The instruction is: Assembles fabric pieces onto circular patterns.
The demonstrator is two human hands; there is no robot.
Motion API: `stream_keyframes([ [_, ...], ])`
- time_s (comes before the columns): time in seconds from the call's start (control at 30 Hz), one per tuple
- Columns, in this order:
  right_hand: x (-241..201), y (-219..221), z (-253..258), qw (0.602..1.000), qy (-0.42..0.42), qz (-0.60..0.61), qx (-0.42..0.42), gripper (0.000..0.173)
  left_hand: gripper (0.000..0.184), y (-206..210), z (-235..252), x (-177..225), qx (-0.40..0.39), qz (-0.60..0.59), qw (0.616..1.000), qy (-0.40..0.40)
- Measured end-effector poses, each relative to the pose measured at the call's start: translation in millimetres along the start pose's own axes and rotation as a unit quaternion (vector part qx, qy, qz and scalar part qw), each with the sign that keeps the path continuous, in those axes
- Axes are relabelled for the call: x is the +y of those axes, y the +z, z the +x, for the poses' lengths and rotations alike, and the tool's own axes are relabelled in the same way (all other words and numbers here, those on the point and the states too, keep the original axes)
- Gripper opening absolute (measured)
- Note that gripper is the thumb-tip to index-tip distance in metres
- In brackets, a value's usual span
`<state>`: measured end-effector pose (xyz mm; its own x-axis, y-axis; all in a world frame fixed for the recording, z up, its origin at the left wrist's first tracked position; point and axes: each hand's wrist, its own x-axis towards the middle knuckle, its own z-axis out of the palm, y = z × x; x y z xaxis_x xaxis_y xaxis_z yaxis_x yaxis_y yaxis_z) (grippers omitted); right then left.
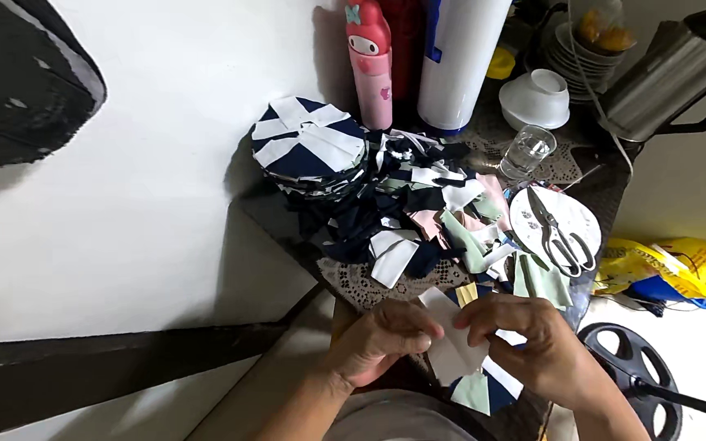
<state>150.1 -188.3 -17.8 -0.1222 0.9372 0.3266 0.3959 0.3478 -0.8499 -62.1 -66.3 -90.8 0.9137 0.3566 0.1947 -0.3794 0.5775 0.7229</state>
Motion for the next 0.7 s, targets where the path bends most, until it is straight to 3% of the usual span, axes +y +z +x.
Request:
stream_keyframes([
  [0.13, -1, 3, -2, 0.998, -0.012, -0.053, 0.009, 0.013, 0.014, 0, 4, 0, 0.021, 0.105, 0.994, 0.005],
  [0.2, 0, 2, -3, 0.999, -0.007, -0.052, 0.01, 0.014, 0.013, 10, 8, -2, 0.077, 0.159, 0.984, -0.014],
  [0.3, 10, -22, -3, 0.989, 0.088, -0.097, 0.068, 0.018, 0.016, 18, 16, -8, 0.146, 0.267, 0.953, 0.004],
  [0.4, 35, -77, -3, 0.898, 0.302, -0.293, 0.129, 0.019, 0.021, 18, 18, -5, 0.14, 0.303, 0.942, 0.041],
  [0.53, 70, -117, -6, 0.764, 0.503, -0.392, 0.097, 0.034, 0.029, 18, 17, 3, 0.142, 0.334, 0.929, 0.074],
  [0.6, 80, -122, -4, 0.73, 0.547, -0.404, 0.065, 0.042, 0.027, 19, 16, 7, 0.153, 0.344, 0.922, 0.089],
  [0.7, 85, -123, -1, 0.719, 0.551, -0.42, 0.054, 0.042, 0.021, 18, 14, 16, 0.163, 0.382, 0.904, 0.105],
])
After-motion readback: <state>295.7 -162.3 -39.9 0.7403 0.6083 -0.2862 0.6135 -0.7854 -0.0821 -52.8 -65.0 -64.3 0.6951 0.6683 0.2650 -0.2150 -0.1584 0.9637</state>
